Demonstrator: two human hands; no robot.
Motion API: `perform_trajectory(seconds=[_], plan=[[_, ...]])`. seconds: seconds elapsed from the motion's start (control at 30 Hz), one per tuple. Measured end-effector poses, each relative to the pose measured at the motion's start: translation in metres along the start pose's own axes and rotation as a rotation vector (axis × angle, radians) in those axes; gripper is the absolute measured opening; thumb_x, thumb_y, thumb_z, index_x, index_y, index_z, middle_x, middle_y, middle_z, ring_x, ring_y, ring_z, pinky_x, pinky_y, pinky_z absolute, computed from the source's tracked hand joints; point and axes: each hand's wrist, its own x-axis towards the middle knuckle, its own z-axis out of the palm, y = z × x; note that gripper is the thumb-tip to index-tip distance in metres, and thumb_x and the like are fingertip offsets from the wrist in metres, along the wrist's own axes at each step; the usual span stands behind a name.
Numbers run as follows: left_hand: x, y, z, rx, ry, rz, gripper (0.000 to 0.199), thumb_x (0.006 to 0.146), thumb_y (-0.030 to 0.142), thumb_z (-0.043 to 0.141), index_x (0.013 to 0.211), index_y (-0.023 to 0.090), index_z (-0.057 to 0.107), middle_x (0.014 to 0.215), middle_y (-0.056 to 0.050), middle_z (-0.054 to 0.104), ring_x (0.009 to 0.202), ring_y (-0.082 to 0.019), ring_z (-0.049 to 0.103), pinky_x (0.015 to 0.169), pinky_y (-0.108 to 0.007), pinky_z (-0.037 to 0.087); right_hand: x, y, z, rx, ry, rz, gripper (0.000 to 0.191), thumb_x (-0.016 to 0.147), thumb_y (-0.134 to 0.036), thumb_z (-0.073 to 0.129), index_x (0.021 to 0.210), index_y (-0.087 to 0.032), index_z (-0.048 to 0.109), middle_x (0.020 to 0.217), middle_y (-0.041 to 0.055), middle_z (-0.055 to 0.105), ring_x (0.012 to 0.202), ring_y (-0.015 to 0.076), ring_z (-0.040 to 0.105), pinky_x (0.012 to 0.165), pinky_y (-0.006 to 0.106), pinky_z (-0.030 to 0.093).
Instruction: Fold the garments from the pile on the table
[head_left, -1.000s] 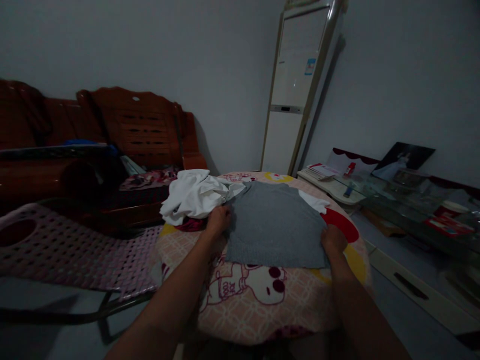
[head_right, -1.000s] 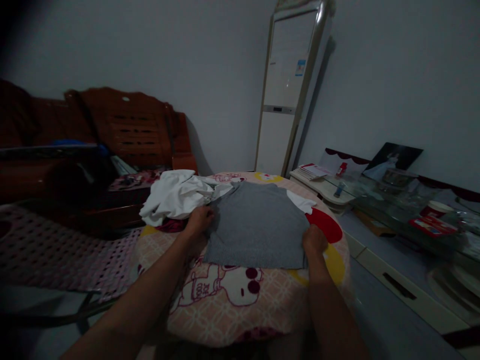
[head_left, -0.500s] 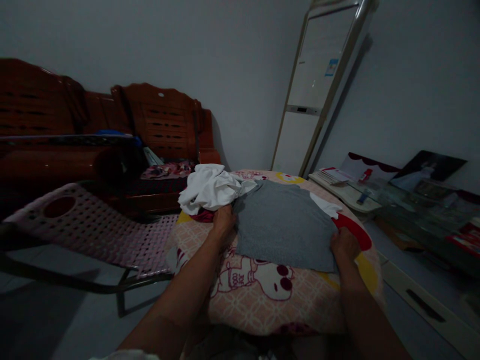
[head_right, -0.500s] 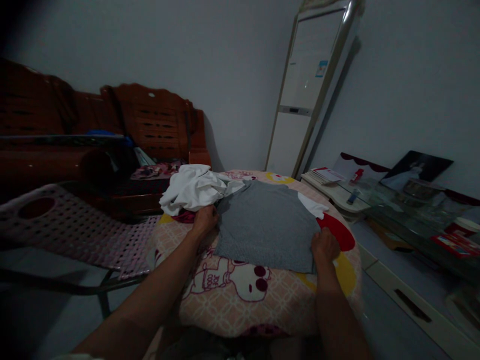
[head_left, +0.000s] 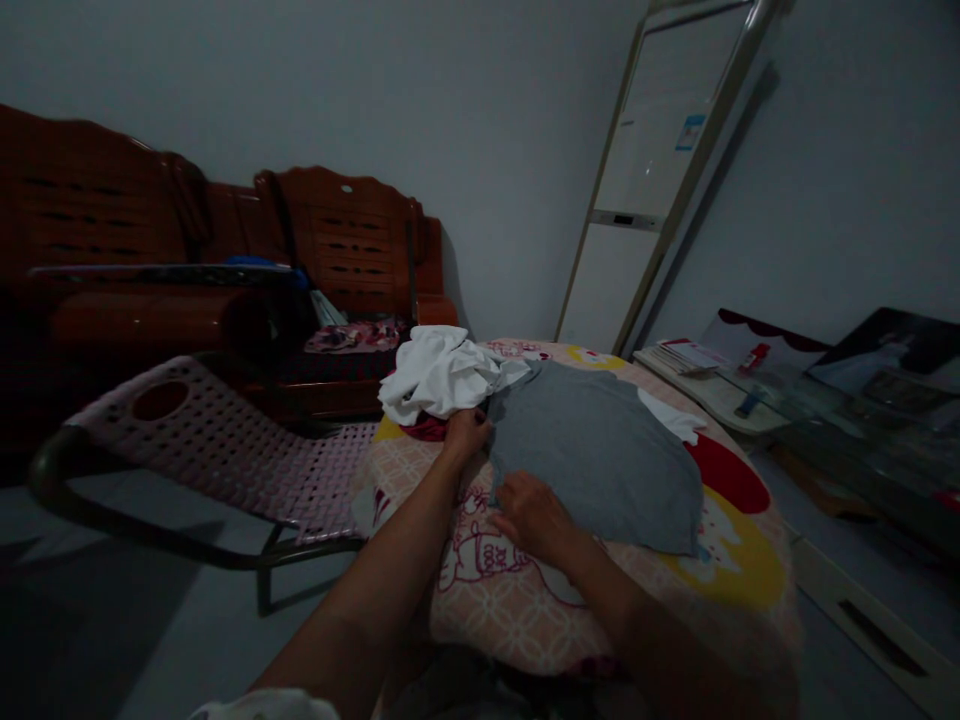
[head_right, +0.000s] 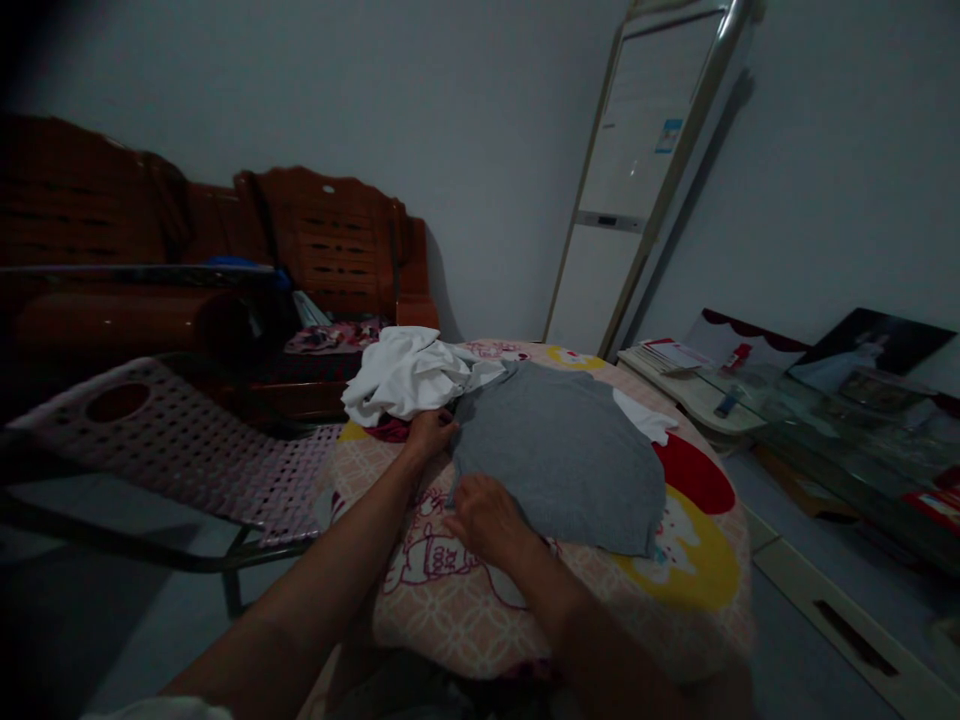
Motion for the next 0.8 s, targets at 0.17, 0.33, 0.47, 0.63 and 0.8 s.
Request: perform_trajectory(seconds=[0.17,0.33,0.47,0.63,0.8], plan=[[0.000,0.001,0.002,-0.090,-0.055,-0.040,0.019,0.084,0.030,0.061,0.084,0.013,0.070,0.065,-0.004,0.068,0.061,-0.016,0.062,0.060,-0.023,0.042,0.006,0.000,0.017,-0.089,0.036,0.042,0.014,0.091,-0.008,0.053,0.086,-0.014,0.065,0.089,0.0107,0.064,0.087,0.0221,0.057,0.079,0.034,0.047],[0.000,-0.002,0.001,-0.128,-0.146,-0.018,0.021,0.080,0.033,0.065,0.072,0.014,0.068,0.055,-0.001,0.061,0.056,-0.015,0.057,0.054,-0.023,0.036,0.004,0.015,0.022,0.215,0.293,0.071,0.022,0.095,-0.013,0.046,0.088,-0.016,0.066,0.085,0.0085,0.065,0.083,0.0198,0.059,0.076,0.032,0.049],[0.001,0.001,0.000,-0.060,-0.022,-0.032,0.020,0.083,0.027,0.059,0.075,0.012,0.070,0.070,-0.006,0.068,0.068,-0.018,0.061,0.059,-0.025,0.038,0.002,0.016,0.021,0.463,0.475,-0.033,0.024,0.097,-0.018,0.045,0.102,-0.019,0.068,0.101,0.0090,0.070,0.097,0.0197,0.062,0.089,0.036,0.049],[-0.001,0.005,-0.001,0.051,-0.015,-0.046,0.021,0.086,0.024,0.056,0.082,0.011,0.071,0.081,-0.011,0.071,0.077,-0.022,0.066,0.068,-0.028,0.043,0.004,0.014,0.030,0.521,0.280,-0.065,0.023,0.096,-0.021,0.050,0.101,-0.020,0.072,0.104,0.0076,0.074,0.099,0.0202,0.064,0.092,0.039,0.049],[-0.009,0.013,-0.004,0.151,0.076,0.062,0.020,0.087,0.021,0.057,0.098,0.010,0.069,0.096,-0.015,0.072,0.092,-0.025,0.067,0.080,-0.031,0.048,0.004,0.019,0.035,0.519,0.147,-0.082,0.024,0.093,-0.022,0.054,0.108,-0.018,0.073,0.121,0.0106,0.070,0.121,0.0237,0.058,0.105,0.043,0.042]])
